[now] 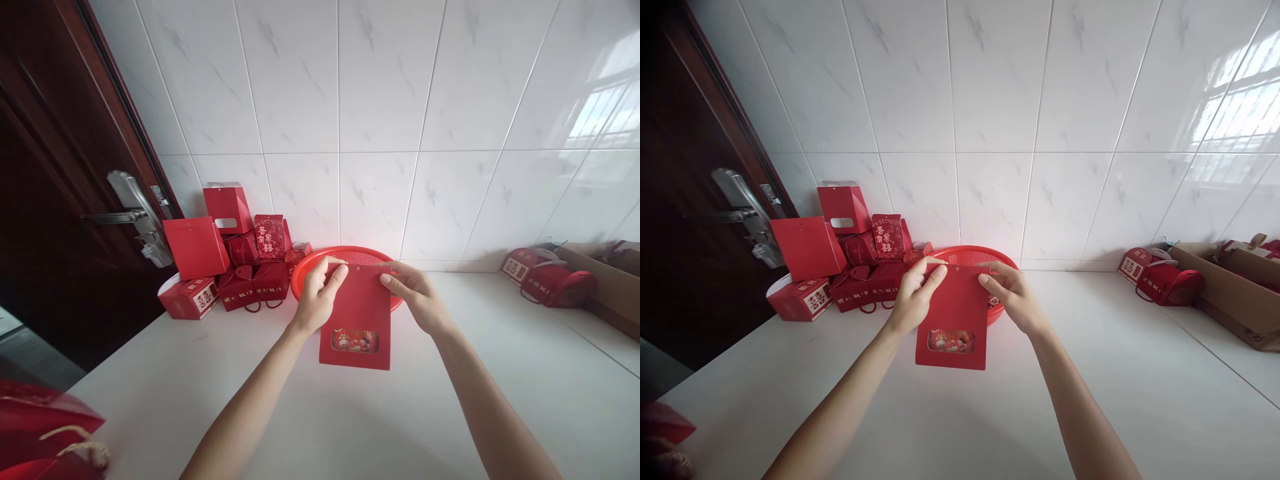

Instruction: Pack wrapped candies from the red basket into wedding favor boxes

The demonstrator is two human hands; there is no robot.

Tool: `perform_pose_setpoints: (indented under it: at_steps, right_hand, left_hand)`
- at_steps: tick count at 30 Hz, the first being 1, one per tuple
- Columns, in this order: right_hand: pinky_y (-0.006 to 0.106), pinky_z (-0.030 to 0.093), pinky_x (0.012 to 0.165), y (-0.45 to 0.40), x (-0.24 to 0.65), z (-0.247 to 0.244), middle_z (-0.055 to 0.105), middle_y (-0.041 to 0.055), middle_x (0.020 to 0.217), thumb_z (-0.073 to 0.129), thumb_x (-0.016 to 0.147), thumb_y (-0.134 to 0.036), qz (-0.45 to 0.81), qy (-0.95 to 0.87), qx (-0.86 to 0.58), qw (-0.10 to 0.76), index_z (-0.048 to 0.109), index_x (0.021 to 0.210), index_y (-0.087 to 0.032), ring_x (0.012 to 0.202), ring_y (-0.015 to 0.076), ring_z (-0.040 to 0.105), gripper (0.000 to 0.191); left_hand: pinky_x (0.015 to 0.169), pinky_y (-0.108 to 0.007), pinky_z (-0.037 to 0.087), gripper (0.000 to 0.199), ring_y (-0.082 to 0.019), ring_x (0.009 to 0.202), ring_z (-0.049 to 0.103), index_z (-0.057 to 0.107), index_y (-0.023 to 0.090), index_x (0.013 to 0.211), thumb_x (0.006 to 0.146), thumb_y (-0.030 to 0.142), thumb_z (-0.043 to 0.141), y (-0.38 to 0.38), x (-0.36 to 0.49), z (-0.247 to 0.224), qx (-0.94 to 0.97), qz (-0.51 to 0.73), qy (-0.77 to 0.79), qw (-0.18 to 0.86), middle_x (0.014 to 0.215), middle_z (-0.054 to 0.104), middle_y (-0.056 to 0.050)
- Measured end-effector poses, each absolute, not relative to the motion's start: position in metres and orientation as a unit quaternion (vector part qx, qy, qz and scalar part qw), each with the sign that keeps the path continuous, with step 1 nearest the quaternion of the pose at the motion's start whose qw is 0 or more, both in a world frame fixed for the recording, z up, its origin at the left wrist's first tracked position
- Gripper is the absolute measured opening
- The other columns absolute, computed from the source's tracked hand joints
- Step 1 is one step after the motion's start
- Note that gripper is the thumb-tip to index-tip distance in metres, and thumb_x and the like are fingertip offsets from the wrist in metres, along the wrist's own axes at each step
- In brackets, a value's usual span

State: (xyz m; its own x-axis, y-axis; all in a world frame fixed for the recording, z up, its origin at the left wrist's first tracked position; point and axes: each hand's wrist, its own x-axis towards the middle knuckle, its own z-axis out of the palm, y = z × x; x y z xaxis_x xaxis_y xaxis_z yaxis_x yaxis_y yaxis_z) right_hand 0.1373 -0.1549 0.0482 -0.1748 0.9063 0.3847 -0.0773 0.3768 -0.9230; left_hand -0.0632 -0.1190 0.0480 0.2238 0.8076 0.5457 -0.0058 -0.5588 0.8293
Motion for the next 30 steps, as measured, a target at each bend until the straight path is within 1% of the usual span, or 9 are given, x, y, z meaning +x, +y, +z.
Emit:
perform_pose_setpoints:
  at_steps: [3, 6, 8, 10, 12, 14, 20, 26, 30]
  right_hand:
    - [0.033, 0.054, 0.062, -0.155, 0.136, 0.049, 0.071, 0.0023, 0.073, 0.075, 0.083, -0.059, 0.421, -0.606, -0.352, 0.575, 0.073, 0.077, -0.023, 0.066, 0.019, 0.065, 0.036]
    - [0.032, 0.05, 0.058, -0.156, 0.136, 0.051, 0.067, 0.0019, 0.068, 0.077, 0.081, -0.059, 0.386, -0.596, -0.36, 0.605, 0.07, 0.068, -0.023, 0.063, 0.0184, 0.061, 0.039]
    - [0.032, 0.049, 0.059, -0.157, 0.137, 0.053, 0.067, 0.0018, 0.069, 0.077, 0.081, -0.058, 0.368, -0.591, -0.357, 0.623, 0.071, 0.07, -0.023, 0.065, 0.0185, 0.06, 0.037]
    - [0.031, 0.05, 0.061, -0.158, 0.139, 0.054, 0.068, 0.0018, 0.071, 0.076, 0.083, -0.056, 0.358, -0.591, -0.349, 0.633, 0.073, 0.073, -0.023, 0.068, 0.0186, 0.061, 0.035]
    - [0.03, 0.051, 0.064, -0.158, 0.141, 0.054, 0.069, 0.0017, 0.073, 0.076, 0.084, -0.055, 0.359, -0.594, -0.342, 0.633, 0.074, 0.075, -0.023, 0.07, 0.0181, 0.062, 0.033]
    - [0.029, 0.051, 0.064, -0.159, 0.143, 0.054, 0.07, 0.0018, 0.074, 0.076, 0.085, -0.053, 0.365, -0.599, -0.339, 0.627, 0.074, 0.075, -0.023, 0.071, 0.0177, 0.063, 0.032]
    - [0.027, 0.052, 0.064, -0.157, 0.146, 0.052, 0.074, 0.0025, 0.081, 0.073, 0.088, -0.051, 0.396, -0.606, -0.333, 0.605, 0.079, 0.092, -0.023, 0.073, 0.0174, 0.066, 0.028]
    - [0.027, 0.051, 0.064, -0.157, 0.148, 0.053, 0.076, 0.0041, 0.085, 0.072, 0.09, -0.05, 0.416, -0.611, -0.332, 0.586, 0.08, 0.097, -0.022, 0.074, 0.0169, 0.066, 0.031]
    - [0.028, 0.052, 0.065, -0.158, 0.149, 0.054, 0.076, 0.005, 0.085, 0.074, 0.088, -0.049, 0.438, -0.617, -0.321, 0.569, 0.08, 0.096, -0.02, 0.074, 0.0173, 0.066, 0.03]
  left_hand:
    - [0.051, -0.024, 0.029, 0.039, -0.01, 0.054, 0.034, 0.064, 0.019, 0.089, 0.091, 0.057, 0.065, -0.117, -0.063, 0.047, 0.682, 0.553, 0.296, 0.377, 0.061, 0.04, 0.006]
    - [0.054, -0.024, 0.034, 0.036, -0.011, 0.057, 0.038, 0.066, 0.019, 0.092, 0.088, 0.055, 0.07, -0.118, -0.061, 0.047, 0.661, 0.565, 0.296, 0.395, 0.064, 0.043, 0.005]
    - [0.057, -0.024, 0.036, 0.036, -0.012, 0.06, 0.04, 0.061, 0.019, 0.08, 0.087, 0.054, 0.071, -0.12, -0.059, 0.048, 0.652, 0.574, 0.281, 0.407, 0.067, 0.044, 0.004]
    - [0.056, -0.023, 0.033, 0.045, -0.011, 0.059, 0.034, 0.049, 0.019, 0.068, 0.087, 0.053, 0.071, -0.122, -0.058, 0.05, 0.65, 0.588, 0.268, 0.399, 0.066, 0.037, 0.004]
    - [0.054, -0.024, 0.028, 0.052, -0.01, 0.059, 0.028, 0.039, 0.02, 0.063, 0.087, 0.051, 0.072, -0.124, -0.058, 0.051, 0.65, 0.6, 0.266, 0.383, 0.065, 0.029, 0.005]
    - [0.053, -0.024, 0.024, 0.054, -0.01, 0.059, 0.023, 0.034, 0.02, 0.062, 0.088, 0.049, 0.071, -0.126, -0.058, 0.051, 0.649, 0.604, 0.27, 0.377, 0.065, 0.025, 0.005]
    - [0.053, -0.026, 0.02, 0.054, -0.011, 0.059, 0.02, 0.03, 0.021, 0.062, 0.089, 0.047, 0.068, -0.127, -0.057, 0.051, 0.648, 0.603, 0.287, 0.366, 0.065, 0.022, 0.005]
    - [0.053, -0.026, 0.02, 0.053, -0.011, 0.058, 0.02, 0.029, 0.021, 0.063, 0.091, 0.045, 0.066, -0.127, -0.058, 0.051, 0.658, 0.607, 0.287, 0.342, 0.065, 0.022, 0.005]
    - [0.053, -0.027, 0.019, 0.051, -0.01, 0.058, 0.019, 0.029, 0.021, 0.062, 0.092, 0.041, 0.064, -0.125, -0.059, 0.051, 0.668, 0.608, 0.269, 0.335, 0.064, 0.021, 0.005]
